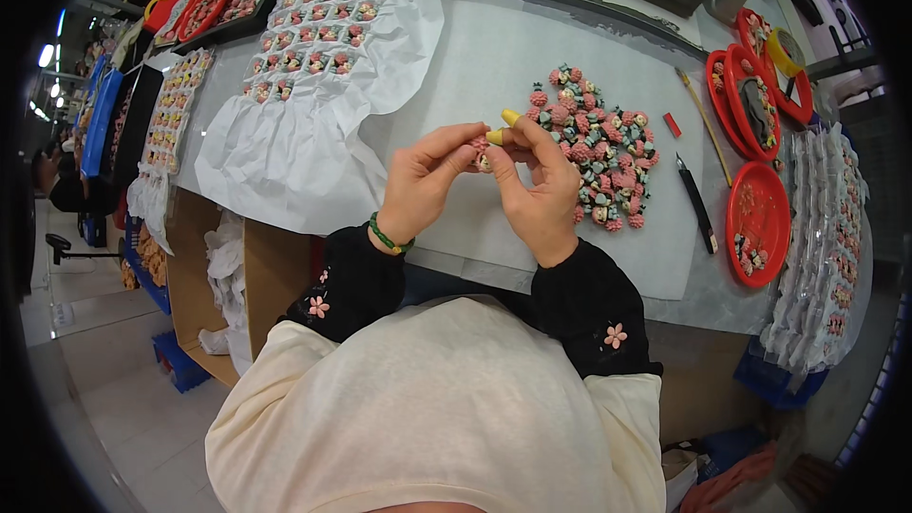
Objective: The person picks up small craft components from the work surface and assembles miniature figures by connecting the pieces together by hand.
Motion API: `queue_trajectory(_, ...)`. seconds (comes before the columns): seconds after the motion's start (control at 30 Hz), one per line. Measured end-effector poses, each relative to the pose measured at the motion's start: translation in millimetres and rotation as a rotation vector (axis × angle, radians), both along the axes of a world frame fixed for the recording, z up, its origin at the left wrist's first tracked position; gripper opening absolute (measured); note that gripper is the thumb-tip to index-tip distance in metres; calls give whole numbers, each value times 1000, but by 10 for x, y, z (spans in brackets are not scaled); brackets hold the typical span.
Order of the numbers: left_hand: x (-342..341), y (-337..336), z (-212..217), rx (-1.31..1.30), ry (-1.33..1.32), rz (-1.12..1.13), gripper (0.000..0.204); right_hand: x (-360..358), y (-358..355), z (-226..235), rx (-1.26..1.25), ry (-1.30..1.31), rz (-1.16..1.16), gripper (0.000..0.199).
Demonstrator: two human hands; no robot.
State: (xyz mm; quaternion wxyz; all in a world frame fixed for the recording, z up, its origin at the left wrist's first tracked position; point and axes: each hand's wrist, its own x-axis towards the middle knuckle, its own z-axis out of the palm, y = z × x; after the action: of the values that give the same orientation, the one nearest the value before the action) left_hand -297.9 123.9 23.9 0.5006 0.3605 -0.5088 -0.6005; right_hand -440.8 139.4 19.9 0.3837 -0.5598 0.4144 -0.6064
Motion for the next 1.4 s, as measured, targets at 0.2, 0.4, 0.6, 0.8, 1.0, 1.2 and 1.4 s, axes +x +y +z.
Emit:
queue_trajectory(0.2, 50, 144, 30, -32, -18, -110, 40, 36, 48, 32, 63, -55, 51, 40)
queue_trajectory(0.4, 409, 72, 369, -44, -176, 69, 35, 80, 111, 51, 86, -25, 56, 29)
queue_trajectory(0.6, 1520, -681, 260, -389, -1076, 683, 34, 64, 144, 38, 124, 88, 135, 28)
queue_trajectory(0.8, 1641, -873, -149, -425, -1677, 455, 40, 75, 107, 31, 93, 163, 87, 22)
queue_trajectory(1.0, 1528, -761, -253, -319, -1750, 468, 64, 139, 74, 74, -77, 392, 92, 15)
queue_trajectory(1.2, 1373, -652, 14, -564, -1379, 592, 47, 93, -134, 72, -314, 667, -45, 22)
queue_trajectory(1.4, 485, -111, 363, -781, -599, 378, 24, -211, -407, 28, -260, 1313, -174, 25)
